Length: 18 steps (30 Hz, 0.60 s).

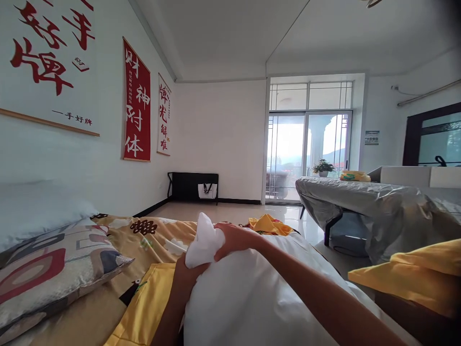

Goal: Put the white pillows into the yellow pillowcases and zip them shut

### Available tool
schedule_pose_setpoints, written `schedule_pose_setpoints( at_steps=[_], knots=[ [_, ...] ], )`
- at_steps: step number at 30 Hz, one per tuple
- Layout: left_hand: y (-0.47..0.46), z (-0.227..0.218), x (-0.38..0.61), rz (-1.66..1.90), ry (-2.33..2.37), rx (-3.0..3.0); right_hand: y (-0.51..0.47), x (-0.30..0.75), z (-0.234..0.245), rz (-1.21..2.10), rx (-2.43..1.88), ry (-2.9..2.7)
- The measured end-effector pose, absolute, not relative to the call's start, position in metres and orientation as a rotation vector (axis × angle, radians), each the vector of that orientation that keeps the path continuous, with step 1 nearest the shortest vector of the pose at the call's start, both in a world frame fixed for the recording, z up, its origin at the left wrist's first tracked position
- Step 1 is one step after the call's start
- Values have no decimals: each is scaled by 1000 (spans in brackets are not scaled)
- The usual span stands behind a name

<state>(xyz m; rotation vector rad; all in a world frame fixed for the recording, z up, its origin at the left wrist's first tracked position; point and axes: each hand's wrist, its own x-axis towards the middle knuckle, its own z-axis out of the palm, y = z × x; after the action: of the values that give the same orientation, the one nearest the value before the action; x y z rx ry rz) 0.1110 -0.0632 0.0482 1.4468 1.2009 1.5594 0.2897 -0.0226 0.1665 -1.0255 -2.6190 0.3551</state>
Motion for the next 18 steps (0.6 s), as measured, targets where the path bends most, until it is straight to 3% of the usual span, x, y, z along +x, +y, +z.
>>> schedule_pose_setpoints(
  at_steps=[6,12,18],
  knots=[
    [-82,59,100,1337,846,1642,-15,315,187,90,-1205,-2275],
    [-75,51,106,1203,1267,1709,-21,322,210,66,-1305,-2201],
    [-34,20,98,1404,1214,1506,-77,292,171,-160,-1124,-2274]
  ],
)
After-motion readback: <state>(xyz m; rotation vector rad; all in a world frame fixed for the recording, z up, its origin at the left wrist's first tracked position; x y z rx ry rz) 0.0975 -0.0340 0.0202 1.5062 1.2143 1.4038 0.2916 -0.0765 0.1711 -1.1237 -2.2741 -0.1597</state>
